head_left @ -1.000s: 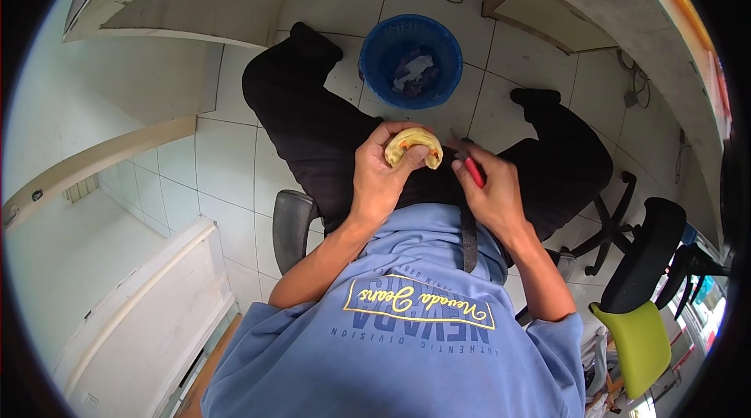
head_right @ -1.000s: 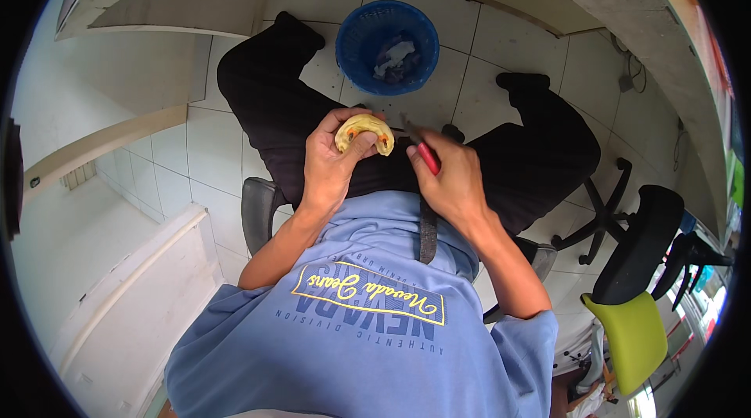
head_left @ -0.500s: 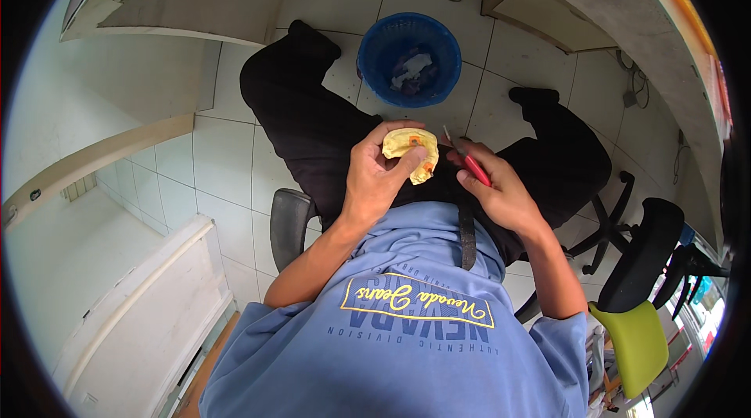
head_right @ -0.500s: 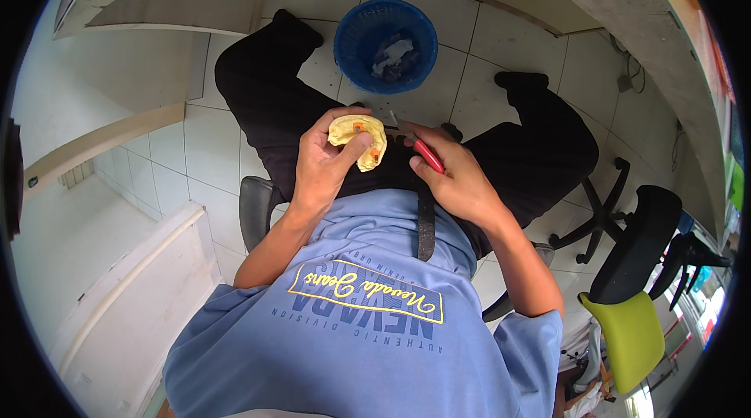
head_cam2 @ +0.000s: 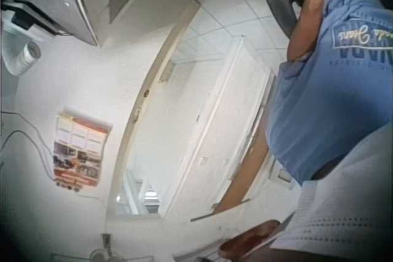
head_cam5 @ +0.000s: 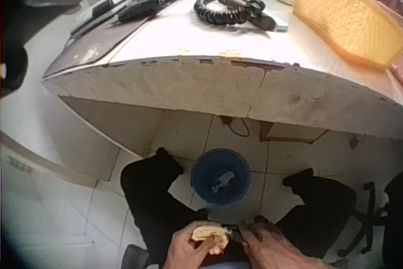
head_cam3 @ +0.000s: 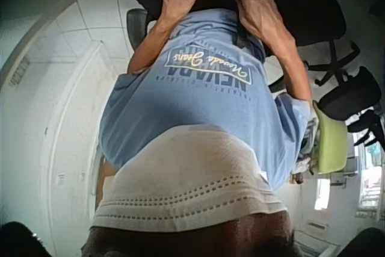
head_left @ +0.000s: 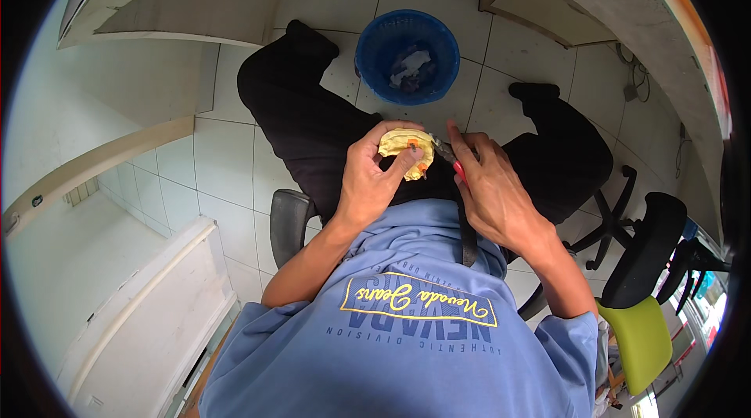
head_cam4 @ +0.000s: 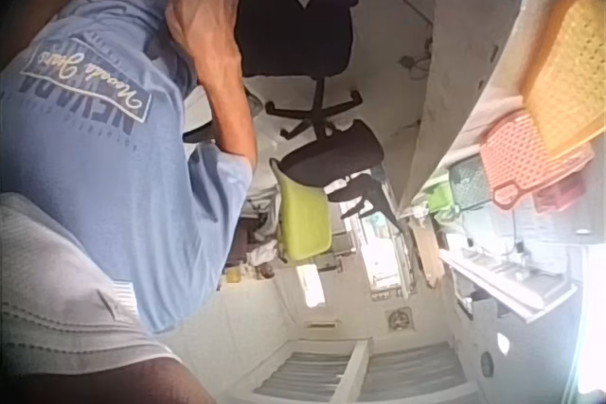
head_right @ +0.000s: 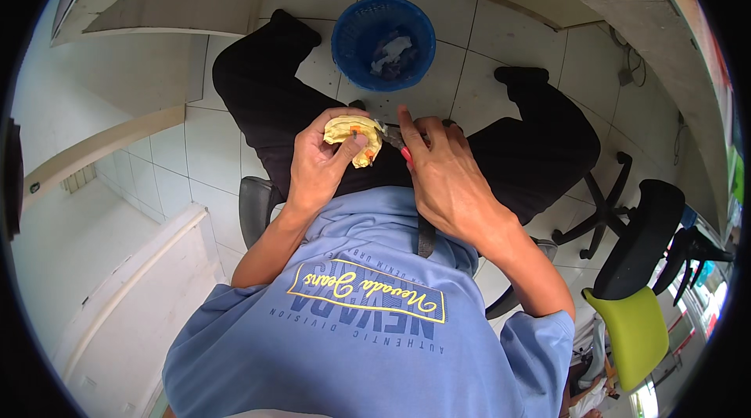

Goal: The person trims several dental impression models one at a time using pliers.

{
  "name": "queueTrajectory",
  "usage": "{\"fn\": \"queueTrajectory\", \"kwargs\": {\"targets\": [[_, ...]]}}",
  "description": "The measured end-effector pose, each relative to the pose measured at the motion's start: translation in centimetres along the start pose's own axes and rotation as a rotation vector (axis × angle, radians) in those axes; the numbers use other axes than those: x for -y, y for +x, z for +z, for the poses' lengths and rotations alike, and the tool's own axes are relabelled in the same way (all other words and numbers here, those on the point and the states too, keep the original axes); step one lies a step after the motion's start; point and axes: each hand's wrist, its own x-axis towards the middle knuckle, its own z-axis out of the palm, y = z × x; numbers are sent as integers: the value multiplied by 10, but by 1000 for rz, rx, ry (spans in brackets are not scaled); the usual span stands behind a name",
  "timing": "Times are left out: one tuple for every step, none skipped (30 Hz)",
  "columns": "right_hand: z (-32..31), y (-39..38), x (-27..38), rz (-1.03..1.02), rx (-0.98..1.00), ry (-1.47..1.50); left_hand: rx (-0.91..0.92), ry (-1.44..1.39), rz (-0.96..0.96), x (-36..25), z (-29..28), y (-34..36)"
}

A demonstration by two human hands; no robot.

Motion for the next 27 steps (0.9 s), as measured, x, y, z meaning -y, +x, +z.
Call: {"fn": "queueTrajectory", "kwargs": {"targets": [[1,0,-1,0,0,1,0,1,-1,-1,-2,0],[3,-1,-3,-22,-14,-61,17,25,-28,-3,-4,0],[5,-2,-5,-43,-28,-124,34,49,-57,-4,-5,0],[5,-2,-4,-43,-27,-123,33,49,-57,-5,-4,-1],[6,-2,-4,-12,3,-100,5,54,-65,-6,-3,-1],[7,-2,-3,20,34,-76,-22,59,-73,-6,-2,-2],[8,-2,-2,21,35,-75,-22,59,-74,-4,-2,-2],[9,-1,-1,24,30,-76,-37,47,-47,-2,-2,-2],[10,-1,0,26,26,-76,-52,34,-19,-1,-2,-3],[10,-1,0,27,28,-74,-53,35,-23,0,-2,-3],[10,0,1,11,22,-80,-60,33,-20,1,-3,-2],[10,1,1,-6,16,-86,-68,31,-17,1,-3,-2],[10,2,2,-5,17,-85,-69,31,-20,0,-3,-1],[9,2,2,-4,20,-101,-76,51,-15,-1,-3,-1],[9,3,3,-3,22,-117,-83,72,-10,-2,-3,-1],[9,3,3,-3,23,-114,-84,74,-13,-1,-2,-1],[10,4,4,-8,18,-135,-108,112,1,0,-1,-2],[11,4,4,-13,13,-156,-132,151,15,0,-1,-2],[11,4,4,-12,15,-155,-132,152,13,0,-1,-2],[10,5,4,-8,36,-144,-117,120,-10,0,-2,-2],[10,6,3,-3,57,-134,-102,88,-34,0,-3,-1],[9,7,4,-2,61,-132,-103,88,-38,-1,-4,-1],[7,8,4,12,86,-102,-82,115,-29,-1,-6,-1],[7,10,4,26,111,-71,-61,142,-20,-1,-8,-1],[8,12,3,27,113,-71,-62,141,-22,0,-9,-1],[9,13,0,18,86,-40,-56,120,-26,2,-11,-1],[11,13,-3,9,59,-9,-51,99,-30,3,-13,-1]]}}
